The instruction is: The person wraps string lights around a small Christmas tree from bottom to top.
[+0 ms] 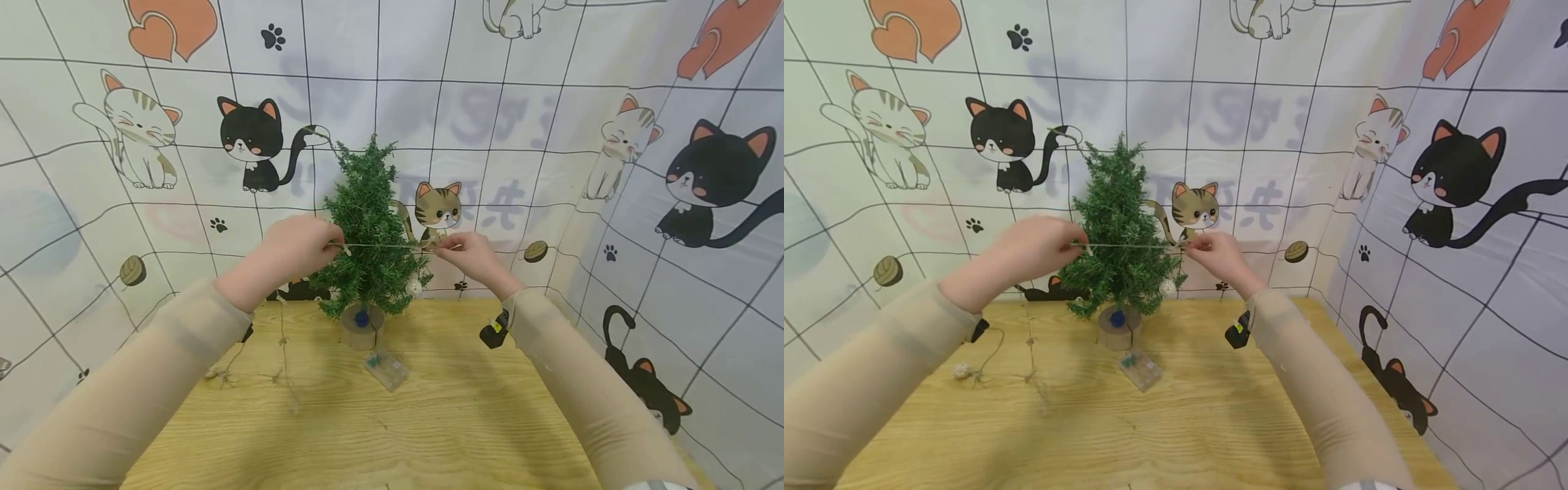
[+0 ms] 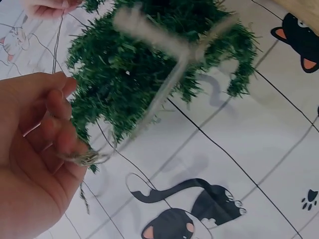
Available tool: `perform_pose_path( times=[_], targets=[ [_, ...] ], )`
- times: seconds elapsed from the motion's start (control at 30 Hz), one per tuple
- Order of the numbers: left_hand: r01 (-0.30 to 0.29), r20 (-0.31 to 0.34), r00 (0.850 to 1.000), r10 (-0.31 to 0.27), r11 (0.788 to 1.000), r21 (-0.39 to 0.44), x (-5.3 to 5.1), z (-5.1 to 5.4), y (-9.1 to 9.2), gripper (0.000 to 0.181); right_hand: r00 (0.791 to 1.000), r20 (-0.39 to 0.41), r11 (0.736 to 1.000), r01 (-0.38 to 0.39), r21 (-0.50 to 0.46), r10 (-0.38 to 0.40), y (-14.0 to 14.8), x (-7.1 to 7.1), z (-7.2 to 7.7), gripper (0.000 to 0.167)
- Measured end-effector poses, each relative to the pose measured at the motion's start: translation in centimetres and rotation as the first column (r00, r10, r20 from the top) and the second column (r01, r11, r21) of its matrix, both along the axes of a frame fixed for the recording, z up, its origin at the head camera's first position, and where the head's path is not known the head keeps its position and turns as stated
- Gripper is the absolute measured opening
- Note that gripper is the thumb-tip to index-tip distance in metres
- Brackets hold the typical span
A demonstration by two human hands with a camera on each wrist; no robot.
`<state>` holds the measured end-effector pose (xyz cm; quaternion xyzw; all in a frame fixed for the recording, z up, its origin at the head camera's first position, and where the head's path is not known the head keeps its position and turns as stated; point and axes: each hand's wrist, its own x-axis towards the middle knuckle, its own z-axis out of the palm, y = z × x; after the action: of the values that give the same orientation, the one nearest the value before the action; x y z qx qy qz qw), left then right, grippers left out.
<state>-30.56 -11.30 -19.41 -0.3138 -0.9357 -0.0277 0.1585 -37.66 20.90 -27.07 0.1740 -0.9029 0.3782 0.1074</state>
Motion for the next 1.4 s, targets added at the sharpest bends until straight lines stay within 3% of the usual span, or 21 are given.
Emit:
perform_pose_path(
  times=[0.23, 0.37, 0.47, 0.57, 0.73, 0.77, 0.8, 0.83, 0.87, 0.9, 0.97, 1.0, 1.07, 1.17, 1.23, 1.33, 1.4],
  targets=[
    [0.004, -0.006, 1.0, -0.003, 0.998, 0.056, -0.5, 0.6, -2.3, 0.019, 1.0, -0.008, 1.0, 0.006, 0.028, -0.006, 0.3, -0.3, -0.8, 0.023],
    [-0.075, -0.033, 0.996, 0.079, 0.992, 0.106, -0.6, 1.1, -3.1, 0.022, 1.0, -0.006, 0.999, 0.005, 0.034, -0.005, 0.2, -0.4, -0.9, 0.022],
    [-0.133, -0.118, 0.982, 0.149, 0.982, 0.132, -0.6, 1.2, -3.3, 0.023, 1.0, 0.011, 1.0, -0.004, 0.028, 0.004, 0.1, -0.2, -0.8, 0.023],
    [-0.173, -0.264, 0.941, 0.21, 0.972, 0.157, -0.5, 1.3, -3.6, 0.026, 0.999, 0.029, 1.0, -0.02, 0.008, 0.02, -0.1, 0.2, -0.4, 0.024],
    [-0.195, -0.492, 0.828, 0.271, 0.96, 0.2, -0.6, 1.7, -4.8, 0.026, 0.998, 0.041, 0.998, -0.049, -0.035, 0.05, -0.4, 1.3, 0.1, 0.017],
    [-0.191, -0.514, 0.813, 0.274, 0.959, 0.209, -0.7, 1.9, -5.0, 0.027, 0.998, 0.038, 0.998, -0.052, -0.033, 0.053, -0.4, 1.5, 0.2, 0.016],
    [-0.185, -0.515, 0.811, 0.277, 0.957, 0.224, -0.7, 2.1, -5.3, 0.03, 0.998, 0.034, 0.998, -0.058, -0.03, 0.059, -0.4, 1.6, 0.2, 0.015],
    [-0.185, -0.493, 0.822, 0.286, 0.952, 0.243, -0.8, 2.4, -5.6, 0.036, 0.998, 0.032, 0.998, -0.062, -0.025, 0.063, -0.4, 1.7, 0.2, 0.014],
    [-0.185, -0.45, 0.843, 0.294, 0.945, 0.27, -0.8, 2.7, -5.9, 0.042, 0.997, 0.032, 0.997, -0.074, -0.025, 0.074, -0.4, 1.8, 0.2, 0.014],
    [-0.191, -0.382, 0.873, 0.302, 0.934, 0.301, -0.8, 3.0, -6.2, 0.048, 0.996, 0.038, 0.996, -0.083, -0.029, 0.084, -0.4, 1.9, 0.1, 0.014],
    [-0.211, -0.205, 0.93, 0.303, 0.902, 0.378, -0.9, 3.7, -6.9, 0.053, 0.992, 0.057, 0.993, -0.106, -0.046, 0.109, -0.2, 1.9, 0.0, 0.015],
    [-0.227, -0.103, 0.95, 0.293, 0.881, 0.415, -0.9, 4.1, -7.3, 0.055, 0.991, 0.064, 0.992, -0.117, -0.055, 0.12, -0.1, 1.9, -0.2, 0.016],
    [-0.262, 0.071, 0.963, 0.26, 0.845, 0.466, -1.0, 4.9, -8.0, 0.054, 0.989, 0.081, 0.99, -0.119, -0.078, 0.126, 0.2, 1.9, -0.3, 0.018],
    [-0.274, 0.266, 0.951, 0.154, 0.818, 0.506, -0.9, 6.0, -9.1, 0.051, 0.988, 0.098, 0.986, -0.103, -0.132, 0.117, 0.8, 1.9, -0.4, 0.021],
    [-0.265, 0.365, 0.928, 0.071, 0.815, 0.516, -0.6, 6.7, -9.8, 0.048, 0.986, 0.115, 0.976, -0.096, -0.193, 0.12, 1.0, 1.8, -0.3, 0.024],
    [-0.223, 0.464, 0.885, -0.038, 0.841, 0.494, 0.3, 7.8, -10.6, 0.046, 0.975, 0.138, 0.941, -0.124, -0.314, 0.175, 1.3, 1.7, -0.1, 0.028],
    [-0.19, 0.49, 0.869, -0.072, 0.865, 0.464, 0.9, 8.5, -10.9, 0.041, 0.965, 0.147, 0.906, -0.142, -0.398, 0.216, 1.4, 1.5, -0.1, 0.027]
  ],
)
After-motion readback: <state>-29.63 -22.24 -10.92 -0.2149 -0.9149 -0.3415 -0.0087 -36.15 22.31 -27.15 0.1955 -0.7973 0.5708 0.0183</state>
